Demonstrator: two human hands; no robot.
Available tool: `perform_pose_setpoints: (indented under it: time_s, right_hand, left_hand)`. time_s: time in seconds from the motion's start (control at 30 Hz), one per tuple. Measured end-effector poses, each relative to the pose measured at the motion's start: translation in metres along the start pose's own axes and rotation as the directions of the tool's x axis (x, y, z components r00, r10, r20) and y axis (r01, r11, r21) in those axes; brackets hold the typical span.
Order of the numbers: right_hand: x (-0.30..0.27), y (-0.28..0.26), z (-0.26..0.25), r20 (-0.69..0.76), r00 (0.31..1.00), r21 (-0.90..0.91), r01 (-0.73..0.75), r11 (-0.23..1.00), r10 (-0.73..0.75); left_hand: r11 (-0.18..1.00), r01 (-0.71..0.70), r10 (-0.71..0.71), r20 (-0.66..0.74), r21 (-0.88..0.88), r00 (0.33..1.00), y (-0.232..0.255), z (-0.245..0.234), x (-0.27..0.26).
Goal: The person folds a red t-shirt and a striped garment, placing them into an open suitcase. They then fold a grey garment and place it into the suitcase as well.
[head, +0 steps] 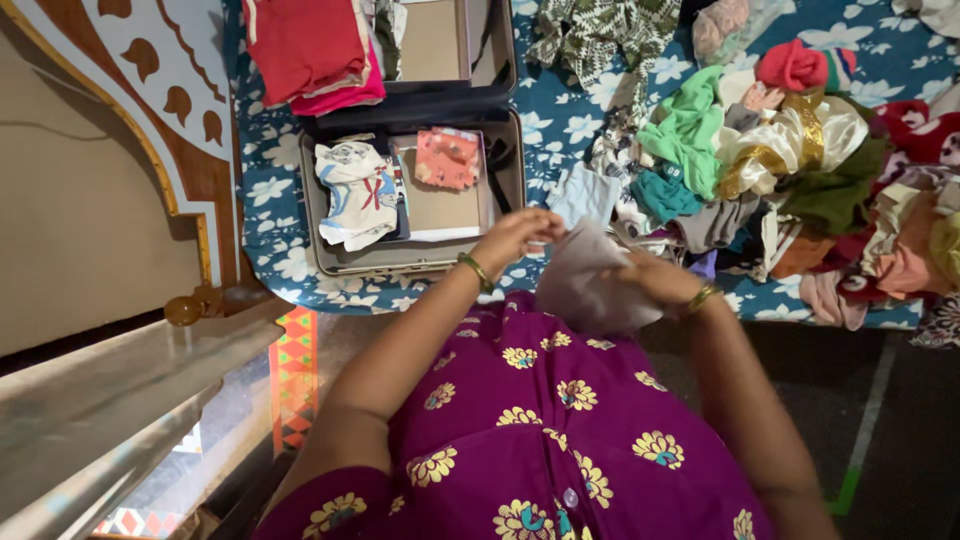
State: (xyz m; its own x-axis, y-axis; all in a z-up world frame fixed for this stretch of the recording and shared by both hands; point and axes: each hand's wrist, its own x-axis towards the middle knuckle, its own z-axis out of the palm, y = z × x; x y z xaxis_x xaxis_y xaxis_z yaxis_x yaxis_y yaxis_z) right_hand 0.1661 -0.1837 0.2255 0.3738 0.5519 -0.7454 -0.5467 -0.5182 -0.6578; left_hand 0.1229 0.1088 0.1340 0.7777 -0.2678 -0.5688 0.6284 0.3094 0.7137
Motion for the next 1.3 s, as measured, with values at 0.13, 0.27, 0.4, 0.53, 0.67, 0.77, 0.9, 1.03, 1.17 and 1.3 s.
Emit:
perform_pose_setpoints:
  time_s: [0.13, 0.27, 0.4, 0.53, 0.67, 0.77, 0.9, 1.03, 1.17, 1.3]
  right_hand:
    - [-0.024, -0.042, -0.025, -0.245, 0.956, -0.127, -0.199, 0.972, 0.163]
    - [-0.039, -0.072, -0.034, -0.245, 0.955, -0.308, 0.088, 0.947, -0.169]
    - [-0.043, -0.099, 0.012, -0.348, 0.936, -0.562, -0.162, 0.811, -0.054]
    - [-0.032, -0.100, 0.090, -0.048, 0.828, -0.677, 0.384, 0.627, -0.559]
    - [-0.030, -0.102, 0.131, 0.123, 0.829, -0.794, 0.412, 0.447, -0.545]
    - [-0.036, -0.100, 0.125, 0.183, 0.805, -0.775, 0.471, 0.421, -0.564]
    - [-0.030, -0.087, 0.106, 0.070, 0.725, -0.550, 0.601, 0.580, -0.685]
    - [-0.014, -0.068, 0.096, -0.407, 0.480, -0.721, 0.354, 0.596, -0.777]
    - [0.019, -0.048, 0.085, -0.635, 0.660, 0.050, 0.554, 0.831, -0.402]
    - [0.048, -0.014, 0.093, -0.213, 0.950, 0.834, 0.298, 0.464, -0.226]
  left_hand:
    - [0.986, -0.060, 0.026, -0.210, -0.156, 0.977, 0.003, -0.006, -0.008]
    - [0.919, 0.068, -0.142, -0.164, -0.388, 0.976, 0.002, 0.010, -0.019]
    - [0.776, 0.113, -0.264, -0.157, -0.621, 0.952, 0.027, 0.050, -0.024]
    - [0.632, 0.093, -0.135, 0.009, -0.769, 0.991, 0.063, 0.084, -0.021]
    - [0.562, 0.108, 0.017, 0.142, -0.820, 0.990, 0.075, 0.089, -0.027]
    - [0.544, 0.107, 0.099, 0.191, -0.832, 0.977, 0.075, 0.085, -0.031]
    - [0.535, 0.125, 0.159, 0.245, -0.836, 0.956, 0.071, 0.078, -0.039]
    - [0.532, 0.151, 0.188, 0.290, -0.833, 0.938, 0.064, 0.068, -0.048]
    - [0.545, 0.172, 0.201, 0.327, -0.821, 0.924, 0.063, 0.062, -0.053]
    - [0.564, 0.182, 0.200, 0.348, -0.805, 0.916, 0.065, 0.053, -0.053]
